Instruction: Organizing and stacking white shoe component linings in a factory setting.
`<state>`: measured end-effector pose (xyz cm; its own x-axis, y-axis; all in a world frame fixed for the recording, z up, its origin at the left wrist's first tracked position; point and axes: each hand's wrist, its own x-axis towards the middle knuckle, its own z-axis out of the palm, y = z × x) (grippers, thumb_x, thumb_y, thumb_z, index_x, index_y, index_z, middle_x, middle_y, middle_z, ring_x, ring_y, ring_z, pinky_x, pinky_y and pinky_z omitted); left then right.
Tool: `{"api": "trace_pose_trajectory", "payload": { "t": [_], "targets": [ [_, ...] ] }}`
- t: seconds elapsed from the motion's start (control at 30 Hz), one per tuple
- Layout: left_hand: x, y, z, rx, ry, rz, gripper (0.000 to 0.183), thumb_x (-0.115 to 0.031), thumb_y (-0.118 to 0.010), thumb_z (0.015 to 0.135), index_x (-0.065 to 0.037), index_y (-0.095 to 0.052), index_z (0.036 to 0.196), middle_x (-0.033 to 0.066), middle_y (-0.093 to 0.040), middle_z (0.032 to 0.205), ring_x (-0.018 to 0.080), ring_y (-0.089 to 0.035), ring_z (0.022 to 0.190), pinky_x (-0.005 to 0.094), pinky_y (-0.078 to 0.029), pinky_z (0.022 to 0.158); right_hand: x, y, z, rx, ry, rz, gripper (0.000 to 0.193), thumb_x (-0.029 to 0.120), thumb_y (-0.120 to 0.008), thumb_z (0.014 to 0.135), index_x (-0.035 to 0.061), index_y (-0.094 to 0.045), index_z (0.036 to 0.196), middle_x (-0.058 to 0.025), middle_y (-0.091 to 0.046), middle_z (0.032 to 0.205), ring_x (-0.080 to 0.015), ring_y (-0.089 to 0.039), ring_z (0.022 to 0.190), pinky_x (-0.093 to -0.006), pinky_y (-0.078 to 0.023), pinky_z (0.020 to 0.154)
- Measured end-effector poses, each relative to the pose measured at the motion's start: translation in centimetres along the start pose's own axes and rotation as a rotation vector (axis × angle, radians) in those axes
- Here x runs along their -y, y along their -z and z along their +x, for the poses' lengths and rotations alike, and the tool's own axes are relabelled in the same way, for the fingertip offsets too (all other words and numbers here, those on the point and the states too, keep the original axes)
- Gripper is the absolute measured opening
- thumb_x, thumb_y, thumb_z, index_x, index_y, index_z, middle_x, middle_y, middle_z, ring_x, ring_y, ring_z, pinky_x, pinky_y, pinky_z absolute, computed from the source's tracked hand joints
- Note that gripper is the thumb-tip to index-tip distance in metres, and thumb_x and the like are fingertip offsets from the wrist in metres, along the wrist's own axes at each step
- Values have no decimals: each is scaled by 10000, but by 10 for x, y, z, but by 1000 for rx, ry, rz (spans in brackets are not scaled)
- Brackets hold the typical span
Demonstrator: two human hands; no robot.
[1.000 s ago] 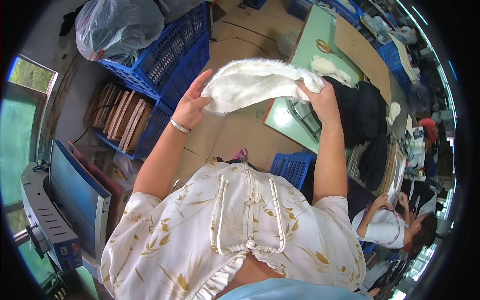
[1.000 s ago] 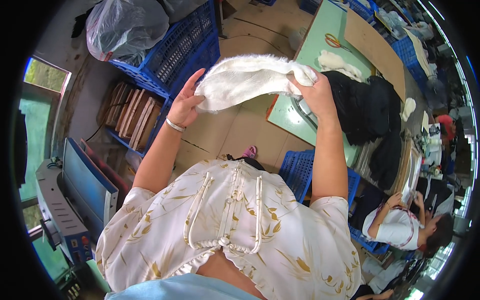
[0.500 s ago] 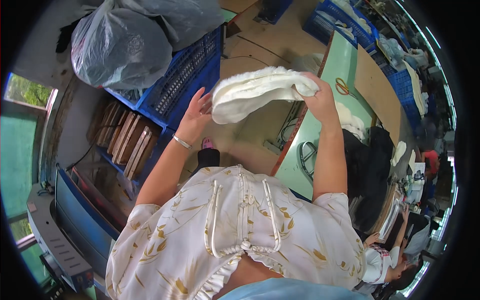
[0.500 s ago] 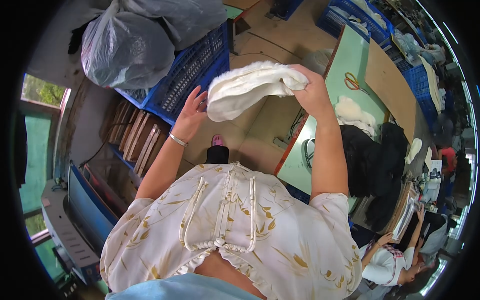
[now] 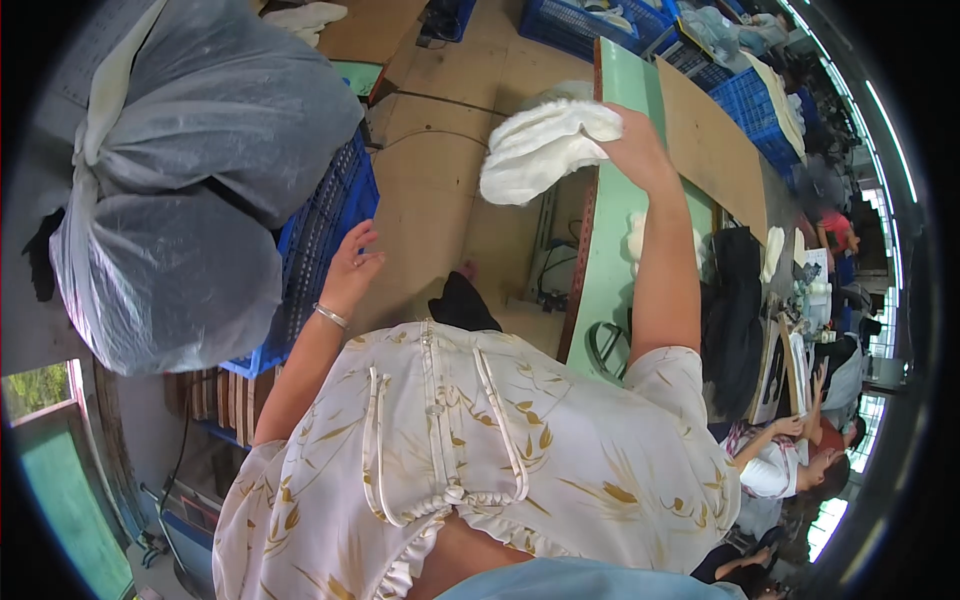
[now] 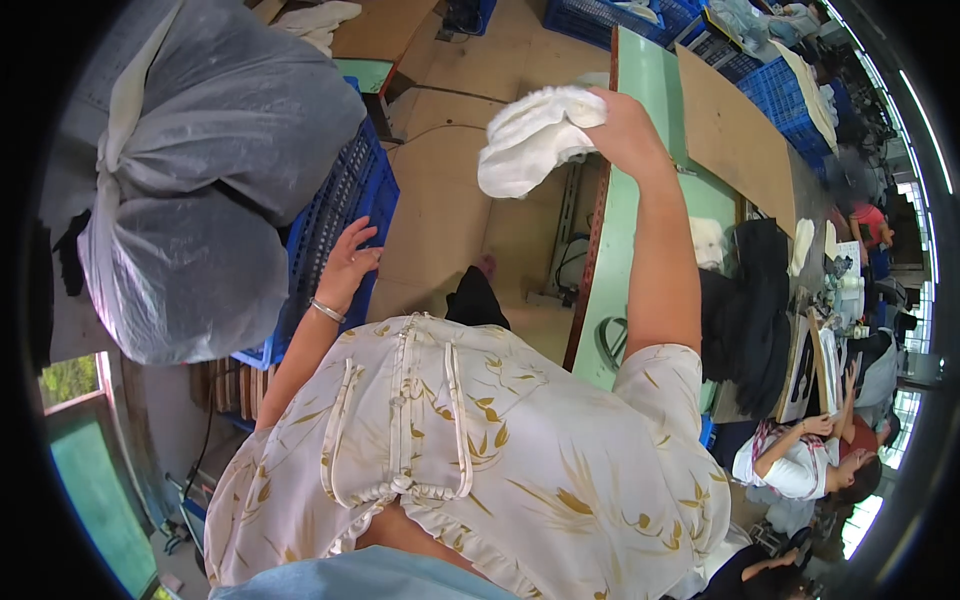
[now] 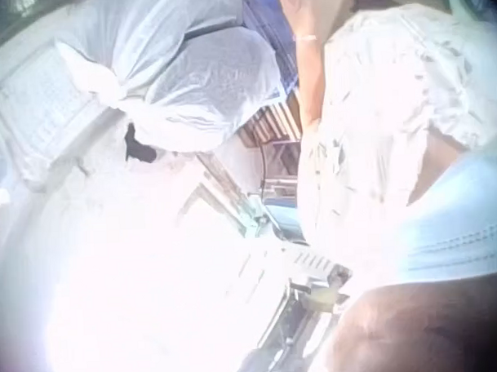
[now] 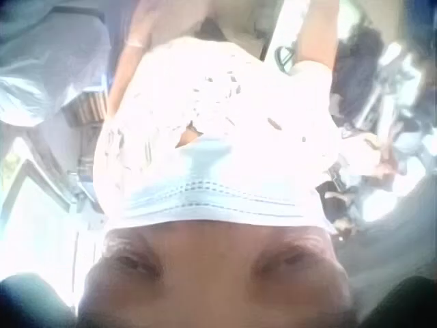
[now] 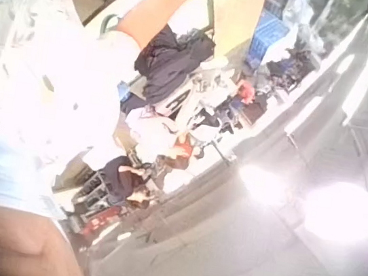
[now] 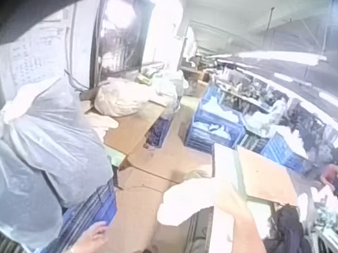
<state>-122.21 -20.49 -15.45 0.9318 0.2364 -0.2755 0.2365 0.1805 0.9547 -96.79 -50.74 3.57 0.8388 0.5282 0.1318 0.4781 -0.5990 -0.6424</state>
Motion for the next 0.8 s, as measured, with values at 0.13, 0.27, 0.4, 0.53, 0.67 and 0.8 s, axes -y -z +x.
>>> {"api": "trace_pose_trajectory", "payload": {
  "t": [0.13,0.27,0.4,0.53,0.67,0.8],
  "targets": [
    [-11,-7,79,-45,-52,35,596,-17,-583,767,-48,-371,1323,127,-498,1227,105,-556,808,234,-462,725,-6,25,51,-44,-76,-45,302,171,-669,764,5,-624,1013,-105,-664,872,-173,-605,781,-294,-463,741],
    [-35,-30,176,-80,-107,102,571,-24,-587,749,-54,-415,1294,120,-545,1172,117,-557,792,245,-469,713,-48,50,114,-23,15,73,297,174,-689,770,11,-632,1012,-87,-668,862,-127,-594,760,-282,-470,714],
    [-77,-55,267,-127,-21,21,492,-39,-532,820,-68,-406,1294,98,-503,1215,145,-588,853,250,-469,702,-91,62,194,37,22,21,280,156,-685,761,7,-633,992,-102,-664,853,-150,-600,772,-290,-468,724],
    [-107,-62,334,-264,-33,-56,468,-37,-543,790,-50,-455,1249,106,-547,1151,154,-602,815,254,-477,673,-105,75,284,129,16,34,264,160,-674,758,6,-634,969,-121,-661,851,-189,-612,775,-305,-461,728],
    [-106,-56,376,-351,-42,-27,393,-44,-512,858,-58,-462,1248,88,-547,1155,152,-603,830,243,-473,685,-116,88,366,79,49,-18,229,132,-669,764,2,-635,949,-113,-654,821,-166,-599,756,-290,-453,710],
    [-94,-31,412,-482,31,-108,337,-56,-525,865,-64,-502,1201,57,-564,1061,147,-607,800,243,-477,657,-131,92,464,-12,196,-2,211,130,-684,762,15,-643,933,-87,-660,809,-145,-584,720,-279,-447,690]
  ]
}}
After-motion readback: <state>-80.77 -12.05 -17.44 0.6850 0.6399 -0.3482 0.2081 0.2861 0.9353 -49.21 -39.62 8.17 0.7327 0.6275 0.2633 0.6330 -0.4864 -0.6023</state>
